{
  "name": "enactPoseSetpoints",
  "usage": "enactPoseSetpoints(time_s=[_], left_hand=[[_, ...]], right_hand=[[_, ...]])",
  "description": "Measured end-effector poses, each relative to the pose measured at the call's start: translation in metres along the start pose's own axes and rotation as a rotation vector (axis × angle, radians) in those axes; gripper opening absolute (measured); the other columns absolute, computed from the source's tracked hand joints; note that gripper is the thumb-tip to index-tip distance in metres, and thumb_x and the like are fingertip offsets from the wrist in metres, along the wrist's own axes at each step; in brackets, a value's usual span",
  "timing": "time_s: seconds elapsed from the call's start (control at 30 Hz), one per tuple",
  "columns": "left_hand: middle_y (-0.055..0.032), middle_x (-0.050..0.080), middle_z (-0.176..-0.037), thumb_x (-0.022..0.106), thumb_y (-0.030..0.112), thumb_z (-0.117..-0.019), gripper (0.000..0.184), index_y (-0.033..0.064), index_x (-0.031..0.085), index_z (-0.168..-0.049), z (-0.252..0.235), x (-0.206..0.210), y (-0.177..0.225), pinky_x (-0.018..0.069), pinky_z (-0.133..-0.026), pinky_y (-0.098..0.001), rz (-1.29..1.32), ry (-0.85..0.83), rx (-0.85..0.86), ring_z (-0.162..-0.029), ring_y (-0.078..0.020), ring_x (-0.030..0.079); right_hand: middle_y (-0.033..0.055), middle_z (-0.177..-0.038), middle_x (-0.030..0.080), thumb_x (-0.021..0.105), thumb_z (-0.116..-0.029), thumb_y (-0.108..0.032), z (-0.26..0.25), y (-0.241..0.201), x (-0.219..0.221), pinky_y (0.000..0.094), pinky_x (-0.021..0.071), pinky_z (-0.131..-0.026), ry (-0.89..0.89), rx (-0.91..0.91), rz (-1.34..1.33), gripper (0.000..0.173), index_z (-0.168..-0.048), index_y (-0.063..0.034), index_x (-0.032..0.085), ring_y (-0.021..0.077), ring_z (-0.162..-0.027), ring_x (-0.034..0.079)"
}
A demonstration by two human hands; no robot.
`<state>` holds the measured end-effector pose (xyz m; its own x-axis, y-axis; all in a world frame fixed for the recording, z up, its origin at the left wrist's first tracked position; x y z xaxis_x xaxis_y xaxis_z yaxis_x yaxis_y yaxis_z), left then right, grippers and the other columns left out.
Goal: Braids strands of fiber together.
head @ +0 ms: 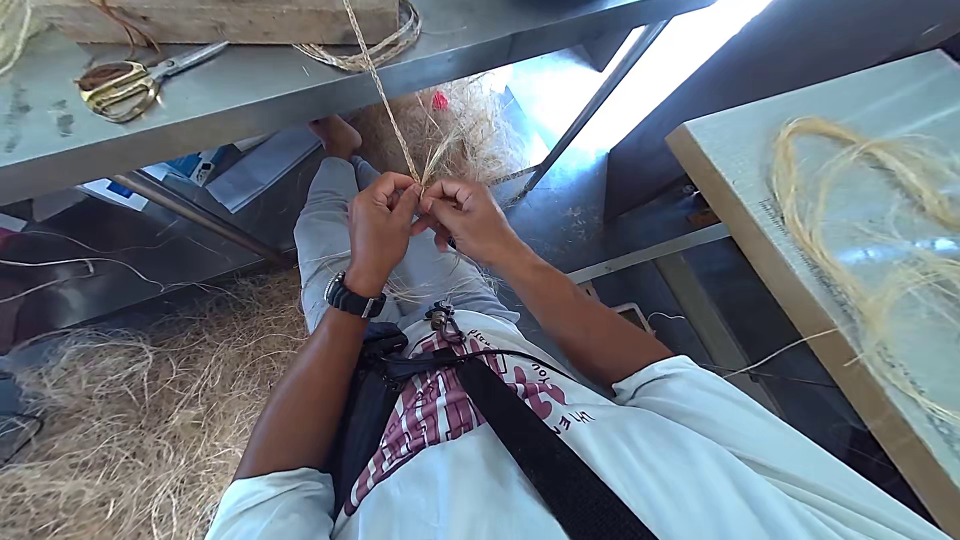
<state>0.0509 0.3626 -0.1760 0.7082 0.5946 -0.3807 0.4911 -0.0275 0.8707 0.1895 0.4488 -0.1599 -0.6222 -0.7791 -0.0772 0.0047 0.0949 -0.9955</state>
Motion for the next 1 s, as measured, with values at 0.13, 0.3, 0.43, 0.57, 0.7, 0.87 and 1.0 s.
enactPoseSetpoints(time_s=[0.13,0.3,0.43,0.57,0.7,0.87,1.0], left_hand=[[0.0006,0.057,-0.066,0.064,0.017,-0.1019,0.014,0.0059,0.072,-0.102,0.003,0.002,-0.002,0.0387,-0.049,-0.0240,0.217,-0.026,-0.105,-0.052,-0.0084,0.047],[0.0003,0.053,-0.067,0.057,0.017,-0.1053,0.018,0.0053,0.070,-0.104,0.005,-0.004,0.001,0.0368,-0.046,-0.0221,0.411,-0.118,-0.216,-0.050,-0.0081,0.043],[-0.0007,0.054,-0.069,0.059,0.014,-0.1041,0.016,0.0046,0.070,-0.111,0.007,-0.012,0.008,0.0377,-0.047,-0.0215,0.391,-0.178,-0.219,-0.053,-0.0084,0.045],[-0.0006,0.055,-0.068,0.063,0.015,-0.1024,0.014,0.0050,0.069,-0.110,0.006,-0.013,0.013,0.0357,-0.045,-0.0203,0.382,-0.204,-0.280,-0.050,-0.0074,0.044],[-0.0008,0.059,-0.069,0.064,0.016,-0.1020,0.012,0.0059,0.070,-0.107,0.003,-0.012,0.010,0.0371,-0.046,-0.0205,0.269,-0.210,-0.270,-0.051,-0.0072,0.047],[0.0017,0.054,-0.063,0.063,0.017,-0.1018,0.011,0.0083,0.069,-0.105,-0.003,-0.015,0.004,0.0384,-0.050,-0.0262,0.083,-0.238,-0.146,-0.052,-0.0095,0.046],[0.0019,0.051,-0.062,0.062,0.021,-0.1021,0.013,0.0099,0.068,-0.106,-0.004,-0.015,0.006,0.0412,-0.051,-0.0310,-0.111,-0.247,-0.080,-0.052,-0.0116,0.047]], right_hand=[[0.0081,-0.090,0.066,0.056,-0.1032,-0.010,0.001,0.013,0.005,0.0291,0.0591,-0.066,0.054,-0.223,0.262,0.016,-0.097,-0.0001,0.067,0.0134,-0.072,0.066],[0.0106,-0.095,0.063,0.057,-0.1014,-0.010,0.000,0.021,0.004,0.0315,0.0566,-0.072,0.122,-0.525,0.663,0.018,-0.094,-0.0010,0.071,0.0172,-0.082,0.063],[0.0120,-0.098,0.066,0.059,-0.1017,-0.010,-0.002,0.025,-0.003,0.0346,0.0580,-0.082,0.122,-0.624,0.748,0.018,-0.096,-0.0011,0.073,0.0218,-0.093,0.066],[0.0130,-0.098,0.067,0.061,-0.1010,-0.009,0.000,0.023,-0.002,0.0352,0.0581,-0.084,0.156,-0.668,0.821,0.017,-0.098,-0.0009,0.075,0.0236,-0.094,0.067],[0.0132,-0.098,0.068,0.064,-0.1011,-0.013,-0.001,0.026,-0.004,0.0360,0.0581,-0.085,0.129,-0.670,0.821,0.017,-0.097,-0.0027,0.077,0.0241,-0.095,0.067],[0.0079,-0.088,0.067,0.062,-0.0980,-0.011,-0.003,0.009,-0.013,0.0326,0.0596,-0.070,-0.006,-0.274,0.361,0.011,-0.101,-0.0008,0.059,0.0138,-0.075,0.068],[0.0086,-0.086,0.070,0.056,-0.1059,-0.013,-0.020,0.007,-0.023,0.0317,0.0605,-0.063,-0.165,-0.055,0.149,0.021,-0.122,0.0011,0.055,0.0159,-0.068,0.069]])
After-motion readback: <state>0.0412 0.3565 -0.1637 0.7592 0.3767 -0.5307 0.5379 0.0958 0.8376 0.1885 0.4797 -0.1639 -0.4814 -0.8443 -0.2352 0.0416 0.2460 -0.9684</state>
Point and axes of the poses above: each hand's wrist, its own z-axis away from the middle knuckle, its own x-axis out of the palm, y = z × x, the point moved 1 cm from there along -z, towards the middle knuckle
